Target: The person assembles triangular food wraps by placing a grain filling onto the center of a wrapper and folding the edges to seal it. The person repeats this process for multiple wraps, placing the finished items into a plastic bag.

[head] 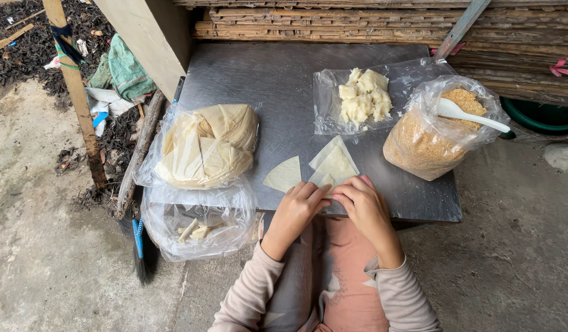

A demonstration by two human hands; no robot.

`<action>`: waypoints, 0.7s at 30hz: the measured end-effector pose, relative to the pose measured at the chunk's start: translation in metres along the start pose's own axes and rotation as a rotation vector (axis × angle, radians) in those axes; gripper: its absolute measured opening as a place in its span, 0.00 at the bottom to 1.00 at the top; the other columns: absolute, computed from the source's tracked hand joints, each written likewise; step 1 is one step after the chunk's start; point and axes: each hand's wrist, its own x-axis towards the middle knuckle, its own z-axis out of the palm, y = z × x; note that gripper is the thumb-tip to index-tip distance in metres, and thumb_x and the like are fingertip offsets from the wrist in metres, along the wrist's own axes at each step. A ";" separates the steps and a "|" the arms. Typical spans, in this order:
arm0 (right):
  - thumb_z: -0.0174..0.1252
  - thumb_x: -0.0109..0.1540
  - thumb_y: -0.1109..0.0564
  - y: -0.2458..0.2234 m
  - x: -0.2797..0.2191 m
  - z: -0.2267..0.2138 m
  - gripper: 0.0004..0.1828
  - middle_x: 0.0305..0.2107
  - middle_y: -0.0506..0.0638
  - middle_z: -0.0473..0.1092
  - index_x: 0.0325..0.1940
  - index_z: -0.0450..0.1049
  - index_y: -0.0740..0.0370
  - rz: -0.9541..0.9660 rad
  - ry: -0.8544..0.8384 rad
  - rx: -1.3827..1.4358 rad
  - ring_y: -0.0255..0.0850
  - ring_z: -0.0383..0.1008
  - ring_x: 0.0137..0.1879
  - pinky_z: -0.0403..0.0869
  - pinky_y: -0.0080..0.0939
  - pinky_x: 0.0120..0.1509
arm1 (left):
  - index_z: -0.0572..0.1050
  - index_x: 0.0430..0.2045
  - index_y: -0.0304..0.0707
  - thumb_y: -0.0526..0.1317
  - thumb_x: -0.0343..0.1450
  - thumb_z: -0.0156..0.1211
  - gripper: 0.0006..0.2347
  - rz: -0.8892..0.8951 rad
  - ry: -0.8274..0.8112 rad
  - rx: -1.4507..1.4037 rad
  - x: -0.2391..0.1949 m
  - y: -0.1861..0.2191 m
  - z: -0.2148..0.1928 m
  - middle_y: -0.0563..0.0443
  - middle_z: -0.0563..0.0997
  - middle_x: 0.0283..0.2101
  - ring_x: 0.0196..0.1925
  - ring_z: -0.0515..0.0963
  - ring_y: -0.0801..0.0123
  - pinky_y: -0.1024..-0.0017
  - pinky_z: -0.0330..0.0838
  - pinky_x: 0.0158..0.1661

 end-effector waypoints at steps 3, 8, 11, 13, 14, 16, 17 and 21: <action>0.64 0.59 0.58 0.001 0.002 0.000 0.06 0.35 0.50 0.75 0.38 0.81 0.61 0.011 -0.010 0.002 0.50 0.72 0.44 0.72 0.49 0.47 | 0.79 0.35 0.35 0.35 0.68 0.64 0.06 -0.025 -0.025 0.037 0.002 0.003 0.000 0.50 0.75 0.35 0.40 0.76 0.59 0.65 0.73 0.42; 0.62 0.61 0.60 0.000 0.004 0.001 0.05 0.36 0.51 0.77 0.40 0.80 0.61 -0.028 0.031 0.070 0.49 0.75 0.43 0.74 0.48 0.51 | 0.79 0.36 0.36 0.31 0.65 0.61 0.08 -0.067 0.039 0.008 0.004 0.005 0.004 0.48 0.76 0.38 0.43 0.77 0.58 0.66 0.74 0.43; 0.66 0.59 0.59 -0.004 0.004 -0.001 0.07 0.33 0.50 0.77 0.40 0.78 0.63 0.008 0.057 0.085 0.49 0.76 0.41 0.74 0.46 0.47 | 0.80 0.38 0.36 0.30 0.64 0.60 0.10 -0.073 0.014 0.020 0.004 0.003 0.004 0.49 0.76 0.37 0.41 0.77 0.58 0.66 0.75 0.43; 0.68 0.56 0.58 -0.005 0.005 -0.006 0.09 0.33 0.50 0.77 0.37 0.79 0.62 -0.032 0.010 0.069 0.49 0.77 0.40 0.74 0.46 0.46 | 0.80 0.40 0.36 0.29 0.64 0.60 0.12 -0.067 0.016 0.021 0.004 0.002 0.004 0.49 0.76 0.36 0.41 0.76 0.58 0.66 0.75 0.42; 0.69 0.54 0.57 -0.006 0.005 -0.008 0.09 0.33 0.50 0.77 0.35 0.79 0.62 -0.053 -0.013 0.061 0.49 0.77 0.40 0.74 0.46 0.45 | 0.80 0.41 0.36 0.29 0.64 0.60 0.13 -0.065 0.019 0.016 0.004 0.002 0.003 0.49 0.76 0.36 0.41 0.76 0.58 0.66 0.75 0.42; 0.68 0.56 0.58 -0.009 0.008 -0.006 0.07 0.33 0.51 0.76 0.35 0.79 0.62 -0.059 0.000 0.025 0.50 0.76 0.40 0.74 0.46 0.47 | 0.80 0.41 0.36 0.29 0.64 0.60 0.13 -0.057 0.032 0.007 0.004 0.003 0.001 0.50 0.76 0.37 0.41 0.77 0.58 0.66 0.74 0.42; 0.68 0.57 0.59 -0.010 0.008 -0.006 0.06 0.33 0.51 0.76 0.35 0.79 0.62 -0.061 0.007 0.007 0.50 0.76 0.41 0.74 0.46 0.49 | 0.80 0.41 0.37 0.29 0.64 0.60 0.12 -0.051 0.041 0.003 0.004 0.003 0.000 0.50 0.76 0.37 0.41 0.77 0.59 0.66 0.75 0.42; 0.67 0.56 0.58 -0.009 0.009 -0.003 0.07 0.34 0.52 0.75 0.36 0.80 0.62 -0.048 0.032 -0.011 0.51 0.75 0.43 0.73 0.47 0.47 | 0.78 0.38 0.36 0.33 0.67 0.63 0.08 -0.047 0.039 0.008 0.003 0.006 0.002 0.50 0.76 0.37 0.42 0.77 0.59 0.65 0.74 0.42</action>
